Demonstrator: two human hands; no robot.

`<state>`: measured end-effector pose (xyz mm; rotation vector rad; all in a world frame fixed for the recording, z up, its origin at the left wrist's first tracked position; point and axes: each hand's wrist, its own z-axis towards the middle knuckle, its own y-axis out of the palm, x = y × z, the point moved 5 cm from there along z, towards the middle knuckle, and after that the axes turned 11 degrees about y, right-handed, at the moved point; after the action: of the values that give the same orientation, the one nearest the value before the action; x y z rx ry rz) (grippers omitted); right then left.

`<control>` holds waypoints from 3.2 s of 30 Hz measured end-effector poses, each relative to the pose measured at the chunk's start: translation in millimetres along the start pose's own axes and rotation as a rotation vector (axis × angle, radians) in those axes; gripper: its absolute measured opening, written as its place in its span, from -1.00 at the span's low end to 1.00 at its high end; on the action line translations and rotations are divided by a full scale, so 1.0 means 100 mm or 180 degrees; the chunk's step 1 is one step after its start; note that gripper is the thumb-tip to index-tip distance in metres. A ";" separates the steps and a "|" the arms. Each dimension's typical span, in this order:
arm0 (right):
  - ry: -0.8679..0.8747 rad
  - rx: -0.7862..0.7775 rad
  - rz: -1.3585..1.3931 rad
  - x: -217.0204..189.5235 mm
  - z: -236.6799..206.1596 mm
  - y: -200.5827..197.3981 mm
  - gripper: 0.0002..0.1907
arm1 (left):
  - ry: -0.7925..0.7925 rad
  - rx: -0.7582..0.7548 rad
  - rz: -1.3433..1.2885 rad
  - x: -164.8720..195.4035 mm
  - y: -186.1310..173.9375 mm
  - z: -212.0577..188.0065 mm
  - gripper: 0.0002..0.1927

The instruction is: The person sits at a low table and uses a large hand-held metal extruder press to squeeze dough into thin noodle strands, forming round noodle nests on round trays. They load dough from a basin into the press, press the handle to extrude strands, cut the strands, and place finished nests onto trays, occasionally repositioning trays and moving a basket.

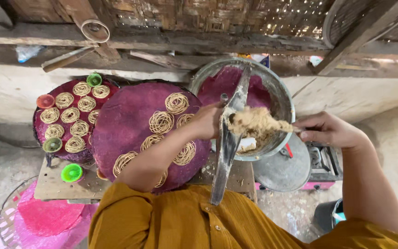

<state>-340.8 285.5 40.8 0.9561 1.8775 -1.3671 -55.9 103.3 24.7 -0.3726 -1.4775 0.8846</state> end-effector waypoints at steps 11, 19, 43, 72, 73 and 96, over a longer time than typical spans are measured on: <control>-0.0640 0.1869 -0.4862 -2.05 -0.39 0.93 -0.67 | 0.0058 0.0243 0.0314 0.05 0.29 -0.33 -0.59; -0.2326 0.2668 -0.5784 -1.96 -0.45 1.59 -0.65 | -0.0415 0.0439 0.0224 -0.32 0.37 -0.26 -0.64; -0.1036 0.4339 -0.2147 -1.02 -0.64 1.76 -0.79 | -0.0381 0.1398 -0.0054 -0.35 0.43 -0.30 -0.62; 0.0955 0.1788 -0.3275 -1.79 -1.00 1.05 -0.61 | 0.0579 0.0821 0.0319 0.20 0.43 -0.73 -0.64; 0.1130 0.1683 -0.3534 -1.89 -0.97 1.07 -0.61 | 0.0496 0.0777 0.0348 0.24 0.46 -0.74 -0.64; -0.2646 0.3888 -0.4879 -1.90 -1.00 1.60 -0.78 | -0.0291 0.0947 -0.0210 -0.31 0.15 -0.82 -0.60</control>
<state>-109.9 377.1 141.1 -0.9952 0.7028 -3.1434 21.7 115.5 -16.3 -0.0639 -1.4066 1.0618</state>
